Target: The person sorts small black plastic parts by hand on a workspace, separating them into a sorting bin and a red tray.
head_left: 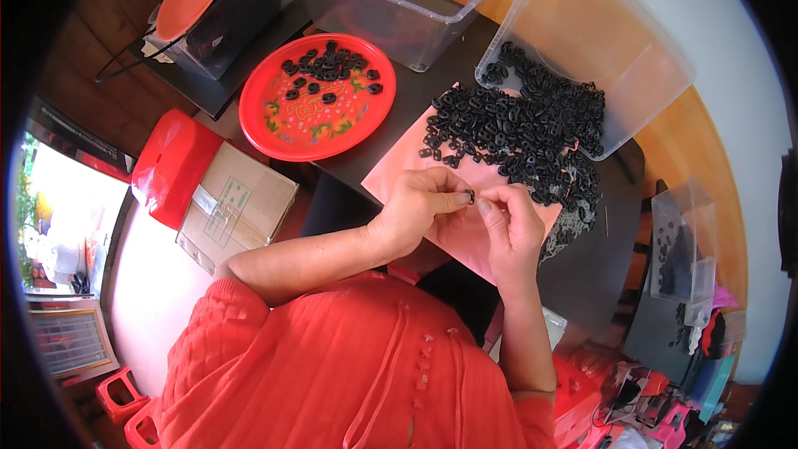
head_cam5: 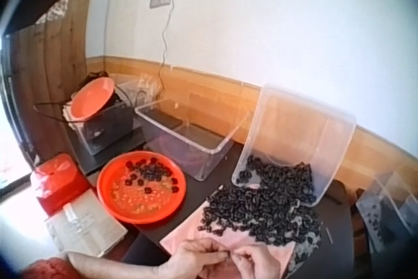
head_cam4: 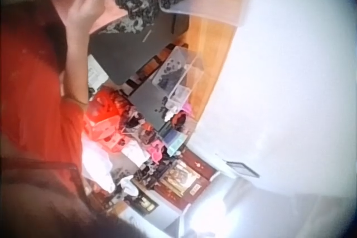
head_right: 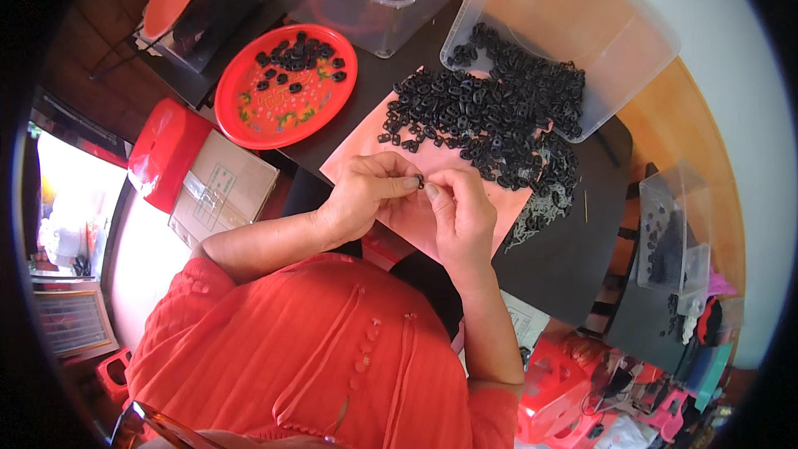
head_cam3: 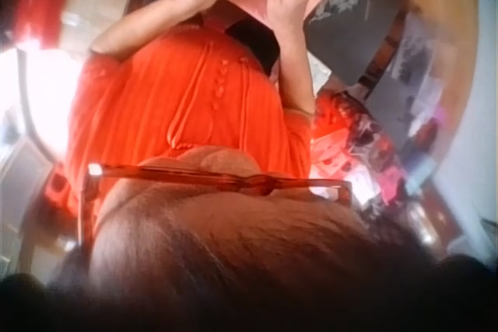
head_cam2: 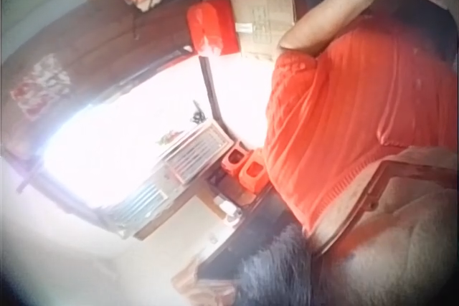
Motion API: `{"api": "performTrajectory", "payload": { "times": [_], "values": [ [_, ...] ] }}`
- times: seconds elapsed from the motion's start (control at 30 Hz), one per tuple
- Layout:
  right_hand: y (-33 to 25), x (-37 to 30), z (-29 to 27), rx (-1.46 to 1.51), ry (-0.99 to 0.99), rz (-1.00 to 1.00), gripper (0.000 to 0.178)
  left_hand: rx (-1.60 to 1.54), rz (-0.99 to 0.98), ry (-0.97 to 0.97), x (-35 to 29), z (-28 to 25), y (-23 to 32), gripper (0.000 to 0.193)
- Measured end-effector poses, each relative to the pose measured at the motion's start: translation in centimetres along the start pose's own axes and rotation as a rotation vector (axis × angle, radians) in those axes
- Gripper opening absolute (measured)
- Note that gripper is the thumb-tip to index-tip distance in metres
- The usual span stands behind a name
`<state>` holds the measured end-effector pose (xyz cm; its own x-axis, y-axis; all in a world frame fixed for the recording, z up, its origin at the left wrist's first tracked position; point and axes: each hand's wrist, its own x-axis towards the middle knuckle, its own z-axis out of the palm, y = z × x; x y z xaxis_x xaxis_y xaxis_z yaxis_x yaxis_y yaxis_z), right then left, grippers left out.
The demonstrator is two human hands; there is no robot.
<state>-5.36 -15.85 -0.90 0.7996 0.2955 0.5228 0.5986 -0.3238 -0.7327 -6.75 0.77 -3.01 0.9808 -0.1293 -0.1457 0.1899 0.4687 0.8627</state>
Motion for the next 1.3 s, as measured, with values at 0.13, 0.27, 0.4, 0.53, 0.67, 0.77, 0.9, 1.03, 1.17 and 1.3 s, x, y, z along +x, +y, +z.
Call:
{"api": "performTrajectory", "payload": {
  "times": [0.13,0.27,0.4,0.53,0.67,0.77,0.9,1.03,1.17,1.3],
  "values": [
    [0.3,-0.1,0.0,-0.052,-0.031,0.024,0.006,0.064,-0.077,-0.037,-0.3,0.0,0.9,0.008],
    [-0.1,-0.5,0.1,-0.017,0.005,0.017,0.006,0.011,-0.111,-0.029,-0.4,0.4,0.9,0.012],
    [0.2,-0.7,-0.2,-0.072,-0.007,-0.02,0.006,0.004,-0.197,-0.024,-0.5,0.6,1.4,0.013],
    [0.4,-0.3,-0.4,-0.086,0.0,-0.046,0.007,0.193,-0.105,-0.107,-0.2,0.1,0.8,0.013],
    [0.1,-1.1,-0.4,-0.065,-0.055,0.02,0.008,0.321,-0.074,-0.118,-0.6,0.6,1.4,0.01],
    [-0.1,-1.0,0.4,0.01,-0.073,0.056,0.008,0.313,0.116,-0.119,-0.6,-0.2,-0.4,0.008],
    [0.0,-0.3,-0.5,0.151,-0.162,0.217,0.008,0.222,0.056,-0.14,-1.1,-0.7,0.4,0.006],
    [1.1,3.7,-2.1,0.043,-0.252,0.332,0.01,0.267,0.006,-0.052,-0.8,-2.1,1.7,0.008],
    [3.7,7.2,0.4,-0.582,-0.209,0.037,0.007,0.215,0.065,0.032,-0.9,-2.7,1.6,0.011],
    [4.3,8.8,2.1,-0.789,-0.318,0.154,0.012,0.224,0.096,0.02,-1.0,-3.2,1.4,0.012]
  ]
}}
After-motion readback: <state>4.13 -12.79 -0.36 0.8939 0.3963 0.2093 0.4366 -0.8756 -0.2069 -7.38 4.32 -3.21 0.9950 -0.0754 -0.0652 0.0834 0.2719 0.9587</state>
